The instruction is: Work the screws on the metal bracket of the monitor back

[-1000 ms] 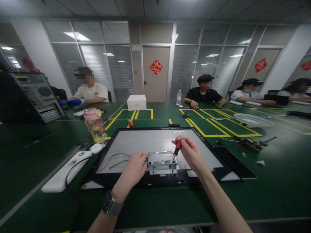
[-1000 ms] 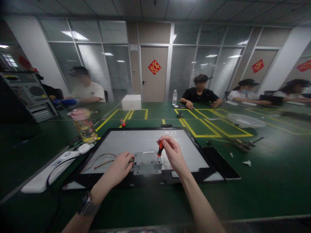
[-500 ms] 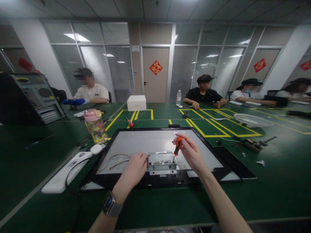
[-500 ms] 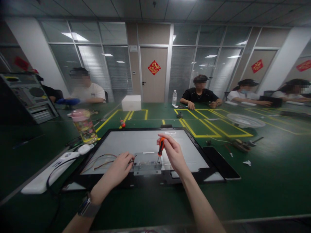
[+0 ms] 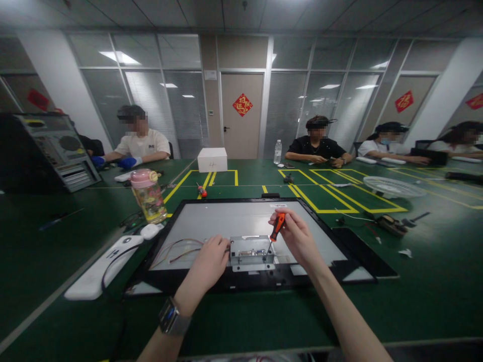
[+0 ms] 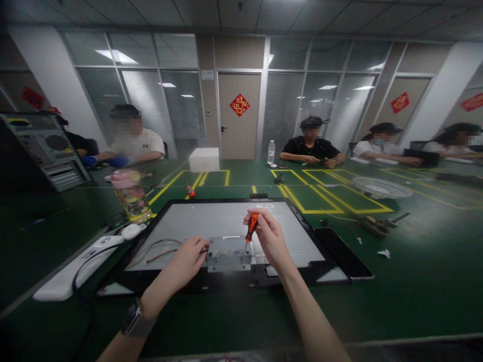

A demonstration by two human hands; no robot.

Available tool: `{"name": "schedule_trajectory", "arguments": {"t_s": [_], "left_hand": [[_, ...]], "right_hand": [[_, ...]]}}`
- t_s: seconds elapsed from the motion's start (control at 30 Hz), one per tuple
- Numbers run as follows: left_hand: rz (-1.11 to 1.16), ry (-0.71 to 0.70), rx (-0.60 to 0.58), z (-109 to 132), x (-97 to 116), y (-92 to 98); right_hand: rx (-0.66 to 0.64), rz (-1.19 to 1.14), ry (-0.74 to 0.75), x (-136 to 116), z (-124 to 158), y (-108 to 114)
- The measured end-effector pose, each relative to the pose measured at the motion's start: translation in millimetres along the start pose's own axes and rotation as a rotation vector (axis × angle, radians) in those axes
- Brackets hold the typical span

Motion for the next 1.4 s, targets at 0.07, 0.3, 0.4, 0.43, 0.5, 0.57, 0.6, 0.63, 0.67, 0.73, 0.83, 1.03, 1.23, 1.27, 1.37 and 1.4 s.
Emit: {"name": "schedule_trajectory", "arguments": {"t_s": [0.07,0.3,0.4,0.43,0.5,0.57,0.6,0.63,0.67,0.73,0.83,1.03,1.23,1.27,1.37,1.4], "left_hand": [[0.01,-0.004,0.002,1,0,0.4],[0.027,-0.005,0.01,-2,-5,-4.5],[0.032,-0.014,0.017,-2,-4,-4.6],[0.032,-0.015,0.016,-2,-4,-4.1],[0.031,-0.012,0.013,-1,-3,-2.6],[0.027,-0.008,0.012,0,-1,-0.8],[0.025,-0.006,0.012,0,-1,0.0],[0.023,-0.004,0.012,0,-1,0.6],[0.022,-0.003,0.011,1,-1,0.7],[0.021,0.002,0.0,0,-1,-0.2],[0.017,0.006,-0.016,-1,-2,-2.3],[0.037,0.007,0.002,-1,-3,-1.9],[0.045,-0.003,0.008,0,-2,-0.8],[0.047,0.001,0.006,0,-3,-0.9],[0.046,0.01,0.0,0,-3,-0.8],[0.045,0.008,0.0,1,-3,-0.5]], "right_hand": [[0.011,-0.004,0.018,-2,0,0],[-0.012,0.056,0.01,-2,0,-2],[-0.038,0.01,-0.019,0,2,-6],[-0.038,-0.001,-0.016,0,2,-7],[-0.036,-0.001,-0.008,-1,2,-7],[-0.032,0.024,-0.005,-1,1,-6],[-0.027,0.05,-0.001,-1,1,-5],[-0.017,0.084,0.006,-1,1,-3],[0.002,0.121,0.02,-2,0,0],[0.058,0.191,0.069,-4,0,7],[0.136,0.272,0.147,-10,2,16],[0.04,0.291,0.128,-7,4,3],[0.105,0.4,0.178,-18,6,5],[0.121,0.417,0.189,-20,6,6],[0.117,0.41,0.184,-20,6,7],[0.103,0.39,0.171,-18,6,6]]}}
Point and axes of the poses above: each hand's wrist, its own z-axis away from the middle knuckle, its own y-axis out of the back of the hand, x = y × z, the point moved 10 cm from there along -z, towards the middle knuckle, and after that the axes turned 6 degrees about z, right-handed, at the moved point
